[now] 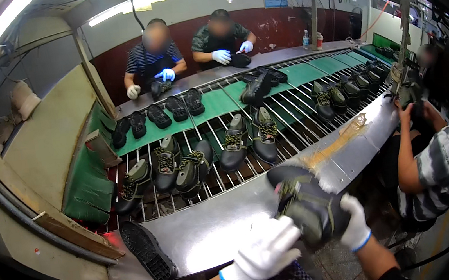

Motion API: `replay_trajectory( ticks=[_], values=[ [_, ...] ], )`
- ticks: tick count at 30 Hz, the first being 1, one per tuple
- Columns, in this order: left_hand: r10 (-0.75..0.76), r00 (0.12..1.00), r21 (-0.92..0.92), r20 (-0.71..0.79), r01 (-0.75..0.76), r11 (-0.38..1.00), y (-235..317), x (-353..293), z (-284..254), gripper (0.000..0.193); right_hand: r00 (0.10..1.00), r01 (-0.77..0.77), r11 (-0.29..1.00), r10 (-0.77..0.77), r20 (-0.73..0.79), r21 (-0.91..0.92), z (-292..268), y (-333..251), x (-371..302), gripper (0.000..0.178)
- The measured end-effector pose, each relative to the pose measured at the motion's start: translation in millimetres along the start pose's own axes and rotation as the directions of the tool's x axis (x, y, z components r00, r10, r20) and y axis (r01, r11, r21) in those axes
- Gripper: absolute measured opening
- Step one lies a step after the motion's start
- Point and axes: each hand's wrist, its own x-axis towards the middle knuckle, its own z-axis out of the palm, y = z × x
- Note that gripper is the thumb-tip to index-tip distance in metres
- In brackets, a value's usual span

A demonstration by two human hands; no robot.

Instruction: The person wipes and clears debris from the soles and edges of various black and tan work boots using their hands and a small knife.

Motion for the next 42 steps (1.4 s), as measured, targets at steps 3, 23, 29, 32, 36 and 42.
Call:
replay_trajectory(
  ticks=[3,23,29,32,36,42],
  values=[
    [-0.162,0.958,-0.105,-0.237,0.140,0.985,-38.3,-43.5,-5.2,0.074,0.968,0.210,0.976,-0.201,0.150,-0.052,-15.9,-59.8,112.0,0.059],
    [-0.613,0.634,0.438,-0.472,0.772,0.461,-99.1,-184.3,17.3,0.043,0.859,0.219,0.560,-0.499,-0.114,-0.799,18.6,57.1,449.4,0.069],
    [-0.514,0.740,0.355,-0.434,0.665,0.657,-111.1,-189.6,8.5,0.049,0.898,0.409,0.816,-0.439,0.021,-0.409,31.9,27.7,376.1,0.025],
    [-0.760,0.592,-0.244,-0.269,0.721,0.648,-169.5,-230.0,58.8,0.060,0.891,0.448,0.684,-0.286,0.353,-0.576,69.6,2.2,315.0,0.055],
    [-0.531,0.666,-0.824,0.525,0.238,-0.515,-122.7,-98.0,-11.2,0.086,0.291,0.953,-0.150,0.210,0.933,-0.263,163.9,-23.5,194.9,0.088],
    [-0.462,0.799,-0.869,0.384,0.144,-0.473,-89.6,-123.0,-11.8,0.115,0.073,0.978,-0.205,0.209,0.975,-0.030,104.3,30.8,114.9,0.042]
  ],
)
